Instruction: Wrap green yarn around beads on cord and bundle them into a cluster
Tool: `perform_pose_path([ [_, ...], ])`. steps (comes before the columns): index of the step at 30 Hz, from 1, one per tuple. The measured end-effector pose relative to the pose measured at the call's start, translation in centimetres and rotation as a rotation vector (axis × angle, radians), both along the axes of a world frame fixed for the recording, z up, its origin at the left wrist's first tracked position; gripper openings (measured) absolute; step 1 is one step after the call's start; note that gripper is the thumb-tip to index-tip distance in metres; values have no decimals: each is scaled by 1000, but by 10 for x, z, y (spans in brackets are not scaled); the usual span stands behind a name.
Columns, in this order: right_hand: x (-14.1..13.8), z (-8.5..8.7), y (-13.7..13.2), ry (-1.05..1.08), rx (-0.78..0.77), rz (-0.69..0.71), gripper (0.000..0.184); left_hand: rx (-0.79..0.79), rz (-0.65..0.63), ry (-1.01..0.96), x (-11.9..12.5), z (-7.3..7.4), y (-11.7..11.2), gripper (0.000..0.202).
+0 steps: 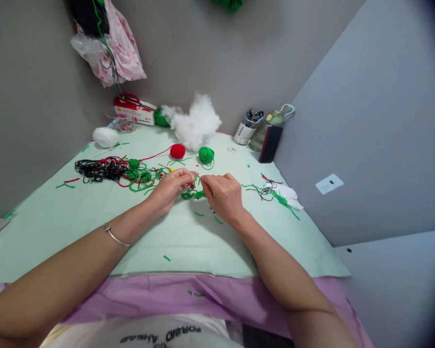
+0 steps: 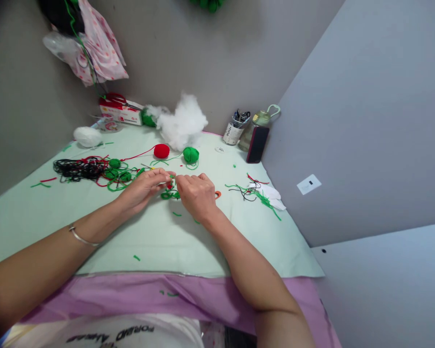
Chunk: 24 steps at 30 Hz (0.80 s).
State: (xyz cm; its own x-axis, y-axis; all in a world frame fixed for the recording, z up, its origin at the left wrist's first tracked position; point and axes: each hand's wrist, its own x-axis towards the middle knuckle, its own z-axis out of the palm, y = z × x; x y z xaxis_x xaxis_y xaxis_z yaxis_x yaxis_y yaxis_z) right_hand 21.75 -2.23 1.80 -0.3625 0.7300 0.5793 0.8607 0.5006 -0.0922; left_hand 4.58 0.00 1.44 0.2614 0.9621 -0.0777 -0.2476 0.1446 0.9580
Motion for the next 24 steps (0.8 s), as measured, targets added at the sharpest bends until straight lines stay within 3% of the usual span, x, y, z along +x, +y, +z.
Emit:
perform_pose_path([
  [6, 6, -2, 5, 92, -43, -90, 26, -11, -2, -114, -1, -1, 2, 16],
  [14, 7, 0, 1, 278, -180, -85, 17, -88, -25, -243, -2, -2, 5, 16],
  [20, 9, 2, 4, 414, -274, -52, 19, -199, -124, -398, -6, 2, 9, 11],
  [24, 10, 3, 4, 509, -328, -34, 19, -178, -119, -422, -8, 3, 11, 11],
])
